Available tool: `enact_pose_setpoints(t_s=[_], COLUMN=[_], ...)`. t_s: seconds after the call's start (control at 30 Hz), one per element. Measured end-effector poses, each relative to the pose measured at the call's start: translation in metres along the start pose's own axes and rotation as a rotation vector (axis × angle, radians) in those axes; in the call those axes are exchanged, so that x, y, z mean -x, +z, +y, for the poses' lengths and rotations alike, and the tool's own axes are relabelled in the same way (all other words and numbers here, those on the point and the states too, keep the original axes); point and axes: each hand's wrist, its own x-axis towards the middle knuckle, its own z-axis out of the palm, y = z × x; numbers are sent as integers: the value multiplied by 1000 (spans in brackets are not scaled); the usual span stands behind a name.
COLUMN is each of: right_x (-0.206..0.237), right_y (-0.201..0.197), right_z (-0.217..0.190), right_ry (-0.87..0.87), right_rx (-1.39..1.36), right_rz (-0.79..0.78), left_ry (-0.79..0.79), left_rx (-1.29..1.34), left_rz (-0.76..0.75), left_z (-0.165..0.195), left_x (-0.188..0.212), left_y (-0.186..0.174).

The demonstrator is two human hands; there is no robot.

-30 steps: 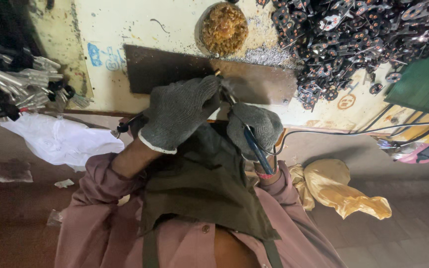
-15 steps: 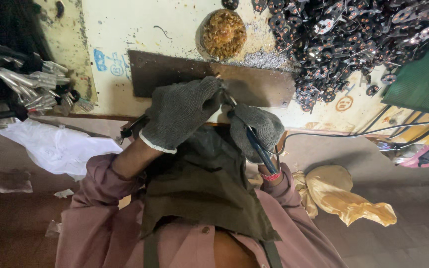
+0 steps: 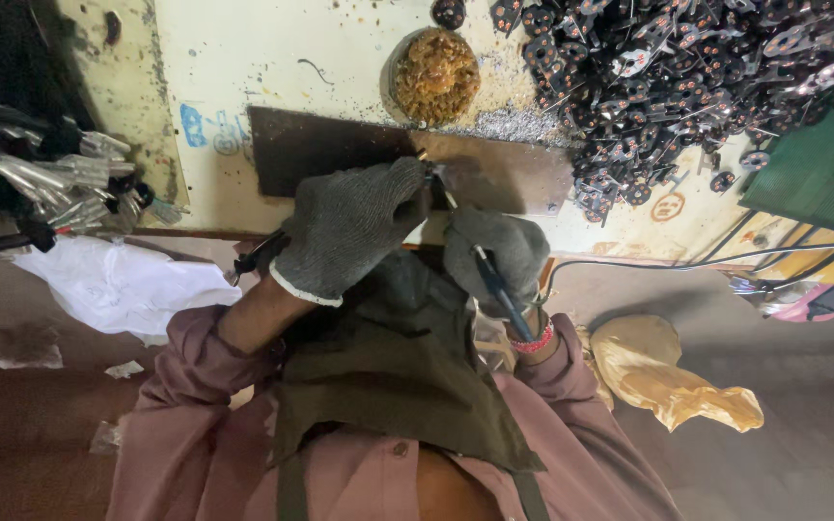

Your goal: The person sits at a workbench wearing gloves and solders small metal components one at a time using a soldering iron, holding each part against a metal plate while applying the iron and wire, then setting finished parts aside among large piles of similar components.

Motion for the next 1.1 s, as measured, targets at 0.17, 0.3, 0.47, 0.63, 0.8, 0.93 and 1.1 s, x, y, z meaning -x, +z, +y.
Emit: enact_pose_setpoints(t_s=[0.17,0.3,0.47,0.63,0.8,0.93,1.1], right_x=[-1,0,-3,-4,-4,-2,3], right_y=[-1,-4,-5,-6,-5,-3,-6], right_z=[3,1,0,-1,-3,-3,-11], right_ry=[-12,-2,-18,-27,-49,-98,184], right_rx=[18,23,18,6,62,135,-112], right_rz=[-10,-5,-22,-43,-25,4,138], left_ry=[17,0,-36,-40,-40,24,1], left_rx=[5,10,13,59,60,45,40], left_rz=[33,-14,-52,-71,-59,-2,-20], left_z=[0,2,3,2,0,-2,1], left_x=[1,0,-2,-2,1,3,2], left_y=[-1,-3,-4,-5,-3,-2,-8])
